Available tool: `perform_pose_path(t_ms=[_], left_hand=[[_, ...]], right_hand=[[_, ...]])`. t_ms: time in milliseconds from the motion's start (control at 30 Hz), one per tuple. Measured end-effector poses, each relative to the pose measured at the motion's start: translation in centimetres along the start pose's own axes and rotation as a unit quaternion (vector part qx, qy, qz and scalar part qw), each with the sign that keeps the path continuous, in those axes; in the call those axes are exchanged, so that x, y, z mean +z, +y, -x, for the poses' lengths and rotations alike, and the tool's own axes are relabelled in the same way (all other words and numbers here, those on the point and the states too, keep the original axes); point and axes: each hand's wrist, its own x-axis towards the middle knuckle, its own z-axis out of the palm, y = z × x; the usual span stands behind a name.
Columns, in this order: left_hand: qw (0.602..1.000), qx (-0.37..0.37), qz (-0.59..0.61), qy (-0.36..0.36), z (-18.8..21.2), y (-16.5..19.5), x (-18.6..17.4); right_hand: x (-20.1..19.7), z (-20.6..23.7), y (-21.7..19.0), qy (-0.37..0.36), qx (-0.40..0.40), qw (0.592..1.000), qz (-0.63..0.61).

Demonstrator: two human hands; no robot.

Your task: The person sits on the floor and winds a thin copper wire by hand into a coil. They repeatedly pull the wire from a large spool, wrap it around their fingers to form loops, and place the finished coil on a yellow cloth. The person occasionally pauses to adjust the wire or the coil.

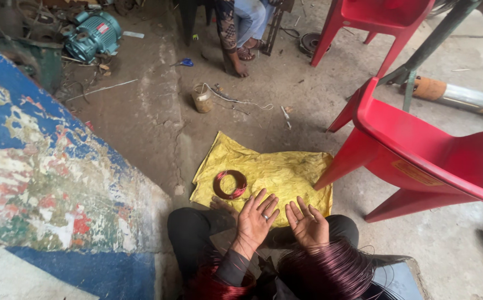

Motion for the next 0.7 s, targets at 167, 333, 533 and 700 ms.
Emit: perform_pose_path(t_ms=[167, 333, 533, 700], left_hand=[[0.989, 0.057, -0.045, 0.129, -0.2, -0.3, -0.6], [0.98, 0.094, -0.077, 0.156, -0.1, -0.3, -0.5], [0.981, -0.012, -0.19, 0.044, 0.6, -0.3, 0.1], [0.974, -0.025, -0.226, -0.023, 0.2, -1.1, -0.3]], right_hand=[[-0.2, 0.2, 0.0, -0.018, 0.0, 1.0, -0.003], [-0.4, 0.4, -0.2, -0.017, -0.001, 1.0, -0.002], [-0.3, 0.5, -0.3, -0.028, -0.001, 1.0, 0.012], [-0.6, 0.8, -0.8, -0.033, -0.002, 0.999, 0.026]])
